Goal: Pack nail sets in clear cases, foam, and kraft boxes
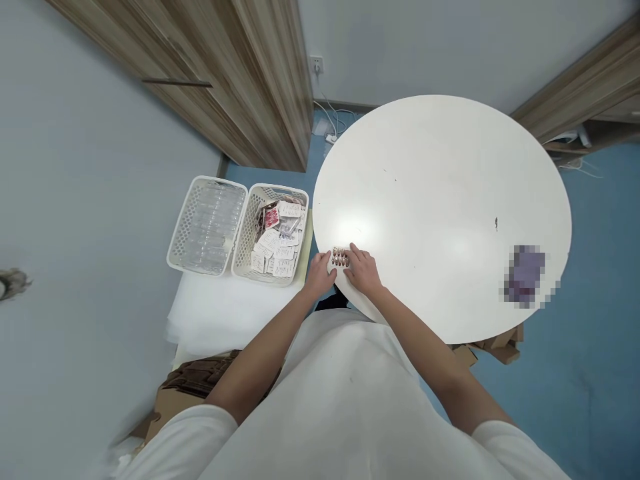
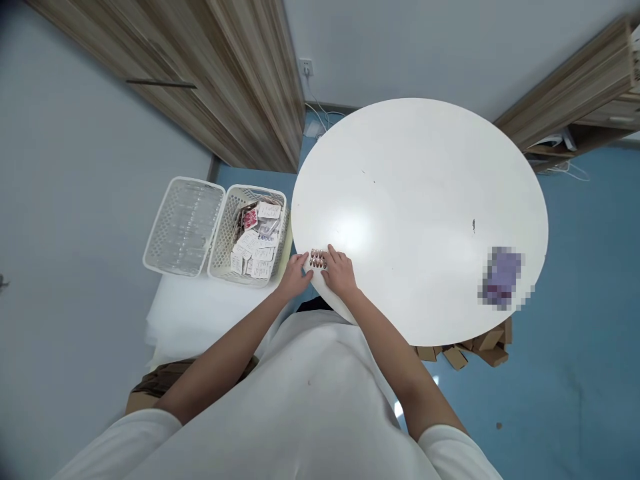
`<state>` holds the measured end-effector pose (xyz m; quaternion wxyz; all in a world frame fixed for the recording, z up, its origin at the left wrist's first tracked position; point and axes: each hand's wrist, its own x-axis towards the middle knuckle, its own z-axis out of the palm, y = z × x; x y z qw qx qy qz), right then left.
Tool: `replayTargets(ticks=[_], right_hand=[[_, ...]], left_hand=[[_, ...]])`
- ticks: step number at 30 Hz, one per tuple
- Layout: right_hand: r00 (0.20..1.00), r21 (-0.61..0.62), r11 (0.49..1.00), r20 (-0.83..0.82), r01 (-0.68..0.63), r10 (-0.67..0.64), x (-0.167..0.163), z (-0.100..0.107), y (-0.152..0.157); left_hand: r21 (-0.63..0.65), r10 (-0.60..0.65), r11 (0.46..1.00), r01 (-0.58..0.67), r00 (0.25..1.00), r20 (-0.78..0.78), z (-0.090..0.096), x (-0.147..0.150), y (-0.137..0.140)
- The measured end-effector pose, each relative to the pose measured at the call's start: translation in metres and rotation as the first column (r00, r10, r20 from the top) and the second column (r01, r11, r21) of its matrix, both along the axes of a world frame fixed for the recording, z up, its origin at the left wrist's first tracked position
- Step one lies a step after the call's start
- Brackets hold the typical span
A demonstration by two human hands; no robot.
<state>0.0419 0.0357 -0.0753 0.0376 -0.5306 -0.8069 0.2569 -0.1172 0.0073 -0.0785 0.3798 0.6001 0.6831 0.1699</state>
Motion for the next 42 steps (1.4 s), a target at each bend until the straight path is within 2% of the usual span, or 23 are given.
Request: replayTargets(ticks=[5, 8, 10, 18, 32, 42], right_hand=[[1.000, 0.016, 1.000, -0.015, 0.012, -0.012, 0.010, 0.006, -0.017], [0.999, 0.022, 0.999, -0.008, -0.040, 0.040, 0.011, 0.008, -0.028], [0.998, 0.020, 0.998, 0.015, -0.058, 0.058, 0.008, 0.007, -0.030], [0.992, 0.018, 0.999, 0.119, -0.030, 0.028, -0.008, 0.004, -0.017], [0.996, 0.011, 1.000, 0.093, 0.011, -0.012, -0.023, 0.004, -0.003], [0.997, -0.009, 1.000, 0.083, -0.004, 0.005, -0.020, 0.006, -0.001]], left_hand=[[0.106, -0.142, 0.982, 0.159, 0.977, -0.157, 0.011, -0.006, -0.013], [0.107, -0.246, 0.956, 0.272, 0.947, -0.207, 0.016, -0.007, -0.020], [0.101, -0.273, 0.948, 0.301, 0.936, -0.224, 0.017, -0.007, -0.020], [0.053, -0.299, 0.943, 0.329, 0.906, -0.300, 0.018, -0.007, -0.002], [0.067, -0.298, 0.942, 0.329, 0.911, -0.286, 0.014, -0.017, 0.014], [0.069, -0.327, 0.926, 0.372, 0.880, -0.345, 0.006, -0.017, 0.010]])
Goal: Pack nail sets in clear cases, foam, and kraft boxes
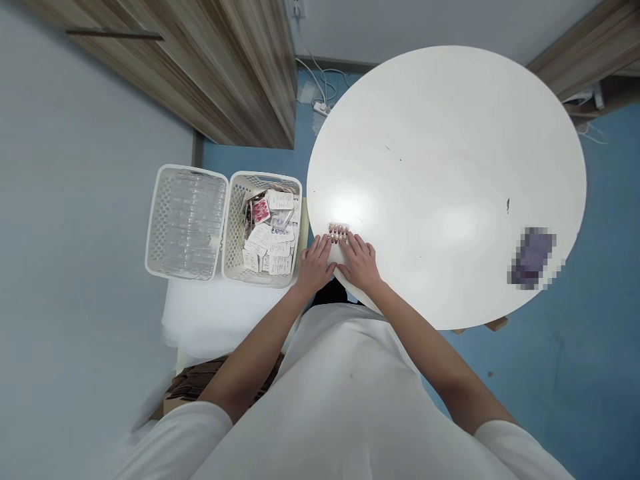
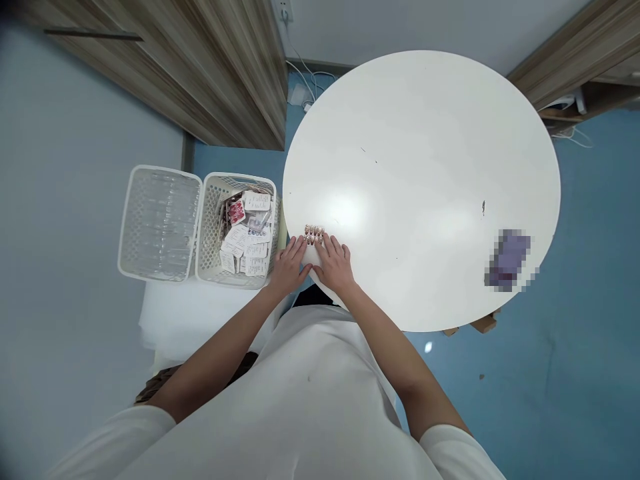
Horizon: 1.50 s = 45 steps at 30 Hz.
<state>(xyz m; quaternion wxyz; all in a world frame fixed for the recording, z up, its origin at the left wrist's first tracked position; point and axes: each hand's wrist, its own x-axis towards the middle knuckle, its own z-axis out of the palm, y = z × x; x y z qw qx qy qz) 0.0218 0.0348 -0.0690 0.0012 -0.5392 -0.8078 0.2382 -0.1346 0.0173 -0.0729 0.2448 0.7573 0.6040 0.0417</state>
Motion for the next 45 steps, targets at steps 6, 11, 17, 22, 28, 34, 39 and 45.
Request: replayTargets(ticks=[6, 11, 17, 22, 28, 34, 39, 45], right_hand=[[0.998, -0.010, 0.999, 0.030, -0.050, 0.050, 0.011, 0.005, -0.016], [0.995, -0.016, 0.996, 0.046, -0.091, 0.092, 0.030, 0.012, -0.040], [0.981, -0.001, 0.981, 0.025, -0.195, 0.194, 0.053, 0.024, -0.049], [0.963, 0.047, 0.963, -0.044, -0.265, 0.267, 0.077, 0.032, -0.051], [0.918, 0.067, 0.930, -0.146, -0.361, 0.367, 0.108, 0.028, -0.059], [0.855, 0.019, 0.873, -0.192, -0.487, 0.481, 0.098, 0.036, -0.066], [0.774, 0.035, 0.800, -0.229, -0.600, 0.590, 0.052, 0.045, -0.065], [0.682, 0.070, 0.704, -0.194, -0.707, 0.705, -0.023, 0.064, -0.068]], left_hand=[[0.034, 0.026, 0.999, -0.026, 0.999, -0.021, -0.003, 0.003, -0.011], [0.027, 0.067, 0.997, -0.067, 0.998, 0.006, -0.004, 0.011, -0.026], [0.027, 0.164, 0.986, -0.166, 0.985, 0.046, 0.008, 0.030, -0.037], [-0.031, 0.298, 0.954, -0.297, 0.943, 0.147, 0.024, 0.048, -0.055], [-0.290, 0.497, 0.851, -0.438, 0.850, 0.173, 0.039, 0.061, -0.110], [-0.472, 0.580, 0.732, -0.491, 0.813, 0.053, 0.058, 0.048, -0.160], [-0.406, 0.617, 0.718, -0.566, 0.787, -0.007, 0.091, 0.023, -0.185], [-0.323, 0.661, 0.709, -0.627, 0.750, -0.005, 0.125, -0.017, -0.214]])
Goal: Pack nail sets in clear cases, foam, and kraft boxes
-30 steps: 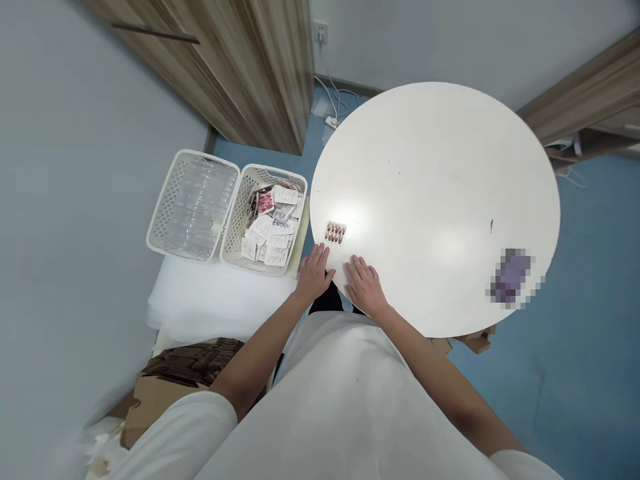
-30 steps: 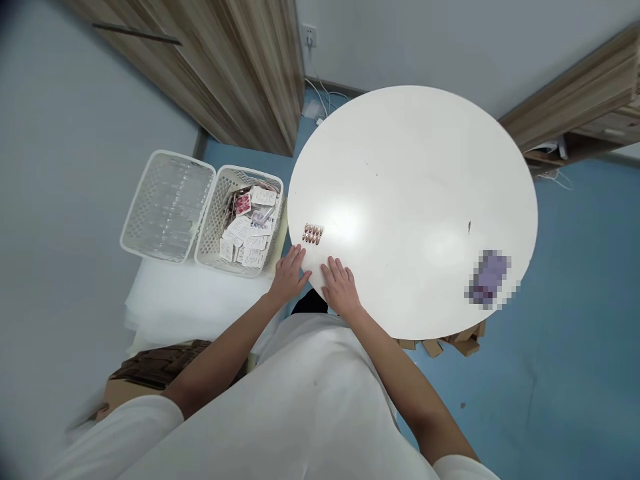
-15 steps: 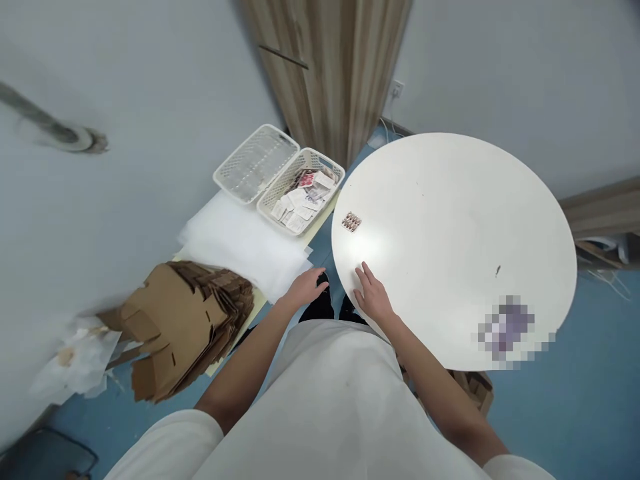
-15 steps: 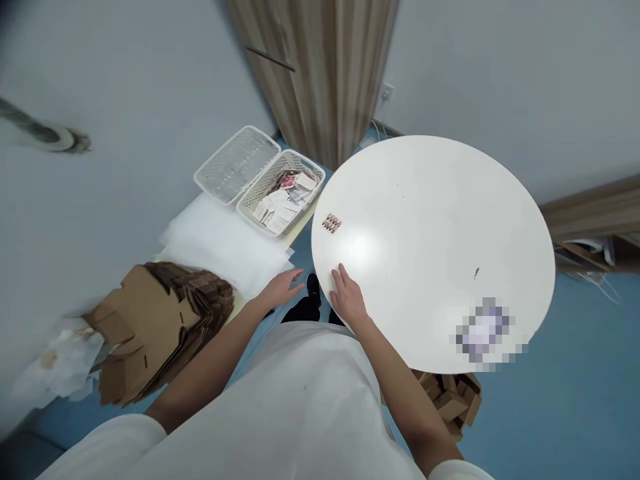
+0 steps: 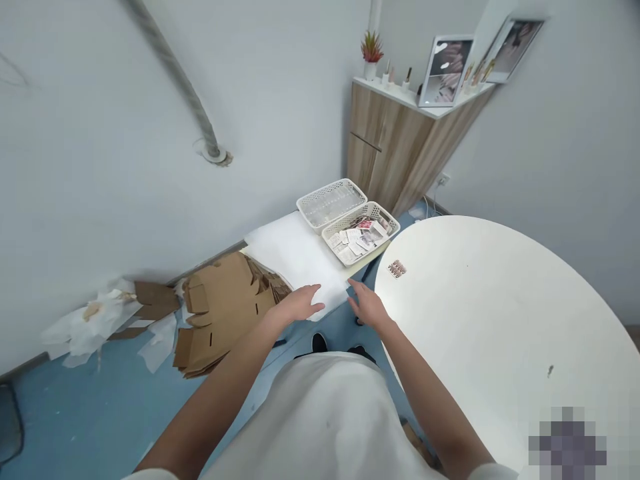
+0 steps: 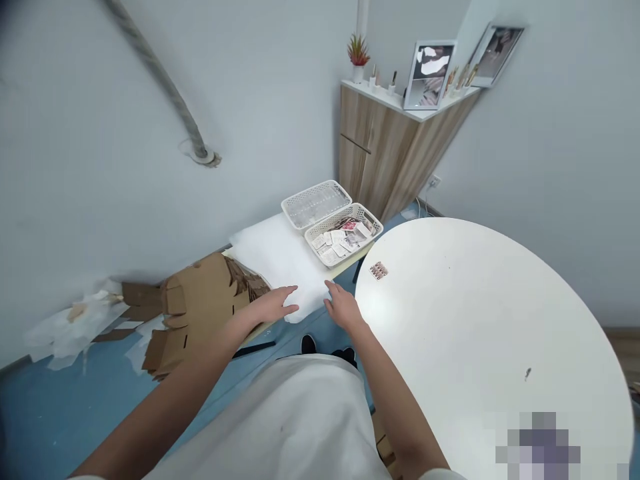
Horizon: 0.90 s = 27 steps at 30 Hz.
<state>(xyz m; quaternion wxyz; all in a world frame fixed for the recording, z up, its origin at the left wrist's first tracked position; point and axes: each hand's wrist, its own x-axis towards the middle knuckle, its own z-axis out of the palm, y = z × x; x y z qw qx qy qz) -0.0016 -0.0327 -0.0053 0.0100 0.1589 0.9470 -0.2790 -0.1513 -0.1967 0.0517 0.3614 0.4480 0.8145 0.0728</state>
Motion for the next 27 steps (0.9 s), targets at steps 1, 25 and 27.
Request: replayTargets(ticks=[1, 25, 27], right_hand=[[1.000, 0.009, 1.000, 0.004, -0.015, 0.015, -0.010, 0.003, -0.002], [1.000, 0.012, 1.000, -0.005, 0.019, -0.019, -0.215, -0.023, 0.085], [0.999, 0.039, 0.999, 0.002, 0.038, -0.038, -0.240, -0.031, 0.095]], left_hand=[[0.027, 0.006, 1.000, -0.005, 1.000, -0.026, 0.002, -0.006, -0.003], [0.079, 0.034, 0.997, -0.015, 0.966, -0.255, -0.035, -0.169, 0.084], [0.086, 0.045, 0.996, -0.021, 0.958, -0.283, -0.043, -0.182, 0.103]])
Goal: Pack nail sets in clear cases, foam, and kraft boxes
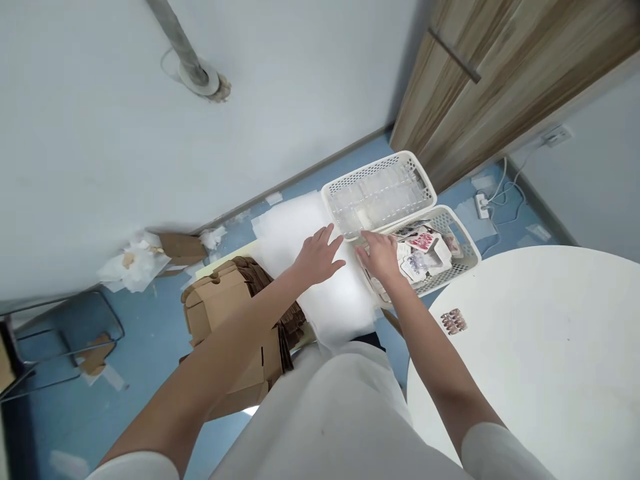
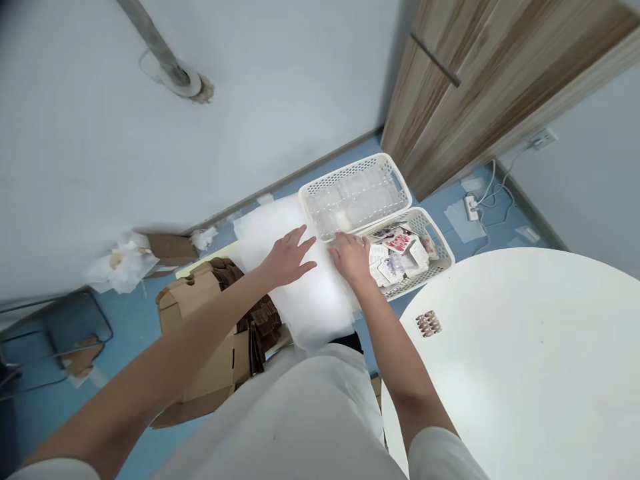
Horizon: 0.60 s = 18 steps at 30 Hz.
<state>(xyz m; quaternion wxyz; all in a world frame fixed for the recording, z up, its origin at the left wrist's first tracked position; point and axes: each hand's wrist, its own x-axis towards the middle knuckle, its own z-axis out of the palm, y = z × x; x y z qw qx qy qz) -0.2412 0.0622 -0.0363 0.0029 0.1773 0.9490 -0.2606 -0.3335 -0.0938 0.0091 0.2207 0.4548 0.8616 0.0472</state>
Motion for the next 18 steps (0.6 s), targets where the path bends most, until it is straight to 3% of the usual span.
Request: replayTargets(ticks=[4, 9, 18], right_hand=[[0.997, 0.064, 0.996, 0.039, 0.062, -0.065, -0.039, -0.018, 0.012], [0.991, 0.080, 0.996, 0.126, 0.042, -0.052, -0.055, -0.034, 0.013], [0.986, 0.069, 0.990, 0.105, 0.125, -0.132, -0.057, -0.035, 0.010]], left_hand=[[-0.020, 0.043, 0.999, -0.044, 0.998, -0.035, -0.022, -0.017, 0.031], [-0.034, 0.107, 0.994, -0.108, 0.994, -0.034, -0.048, -0.023, 0.044], [-0.032, 0.125, 0.992, -0.124, 0.992, 0.002, -0.053, -0.026, 0.042]])
